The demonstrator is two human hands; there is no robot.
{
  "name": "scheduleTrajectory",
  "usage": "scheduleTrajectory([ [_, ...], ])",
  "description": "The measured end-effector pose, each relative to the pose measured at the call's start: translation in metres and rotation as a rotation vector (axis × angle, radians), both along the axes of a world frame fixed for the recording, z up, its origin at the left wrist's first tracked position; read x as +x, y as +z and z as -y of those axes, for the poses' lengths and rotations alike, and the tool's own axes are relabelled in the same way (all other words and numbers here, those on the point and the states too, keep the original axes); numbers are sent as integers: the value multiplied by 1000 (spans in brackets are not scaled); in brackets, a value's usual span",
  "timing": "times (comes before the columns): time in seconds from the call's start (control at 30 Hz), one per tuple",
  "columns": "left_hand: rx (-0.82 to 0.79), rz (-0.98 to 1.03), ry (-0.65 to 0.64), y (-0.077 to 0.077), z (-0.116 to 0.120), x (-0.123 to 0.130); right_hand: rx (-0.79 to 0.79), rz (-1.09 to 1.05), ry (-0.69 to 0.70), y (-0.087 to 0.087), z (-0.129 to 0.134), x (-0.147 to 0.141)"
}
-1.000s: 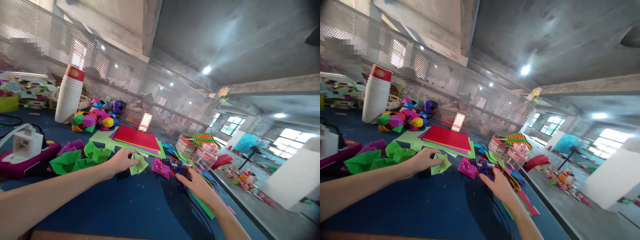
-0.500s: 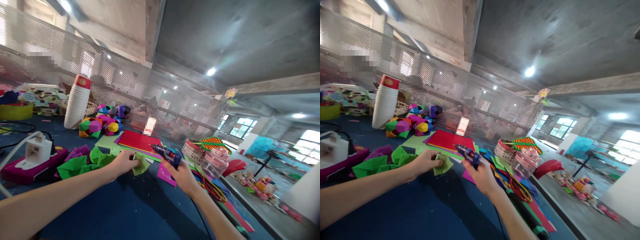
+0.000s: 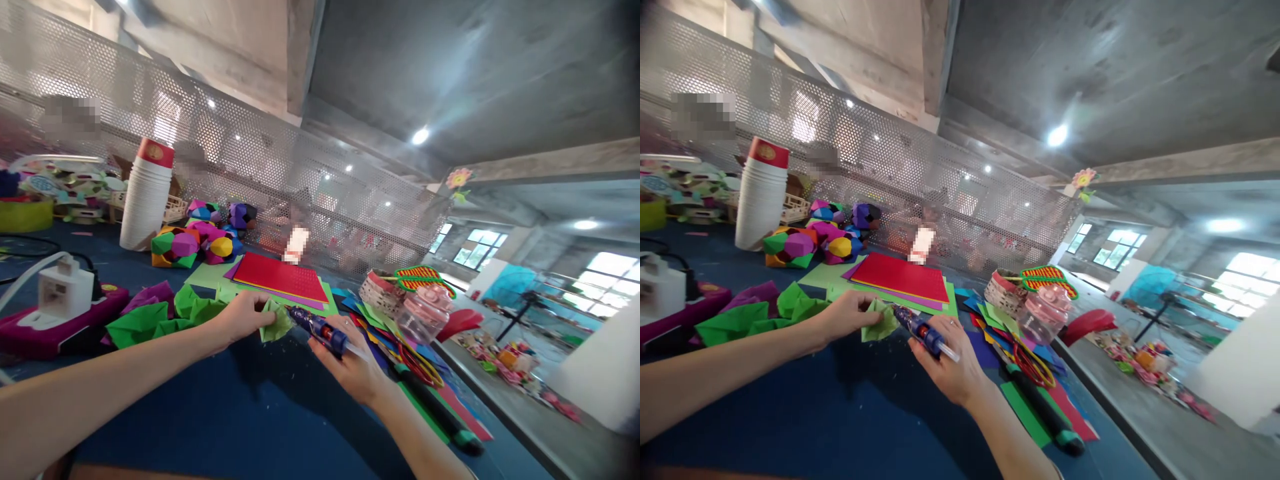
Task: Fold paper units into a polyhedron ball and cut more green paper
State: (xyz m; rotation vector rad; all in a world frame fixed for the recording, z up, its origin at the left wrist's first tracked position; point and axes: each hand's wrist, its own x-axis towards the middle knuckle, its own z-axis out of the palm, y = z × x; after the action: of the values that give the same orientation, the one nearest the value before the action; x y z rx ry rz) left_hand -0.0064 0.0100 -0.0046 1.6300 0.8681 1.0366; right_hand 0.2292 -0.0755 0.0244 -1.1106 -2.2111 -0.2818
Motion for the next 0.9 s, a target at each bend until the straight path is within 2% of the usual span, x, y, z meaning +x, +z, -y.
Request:
scheduleTrajectory([
  [0.27, 33, -36, 4, 1, 0, 0, -6, -2, 4, -5, -1, 0],
  [0.63, 221, -184, 89, 2, 1, -2, -60, 22, 15, 1, 3, -3],
  [0.9, 282, -262, 107, -2, -4, -3, -83, 3, 16, 0, 3, -4],
])
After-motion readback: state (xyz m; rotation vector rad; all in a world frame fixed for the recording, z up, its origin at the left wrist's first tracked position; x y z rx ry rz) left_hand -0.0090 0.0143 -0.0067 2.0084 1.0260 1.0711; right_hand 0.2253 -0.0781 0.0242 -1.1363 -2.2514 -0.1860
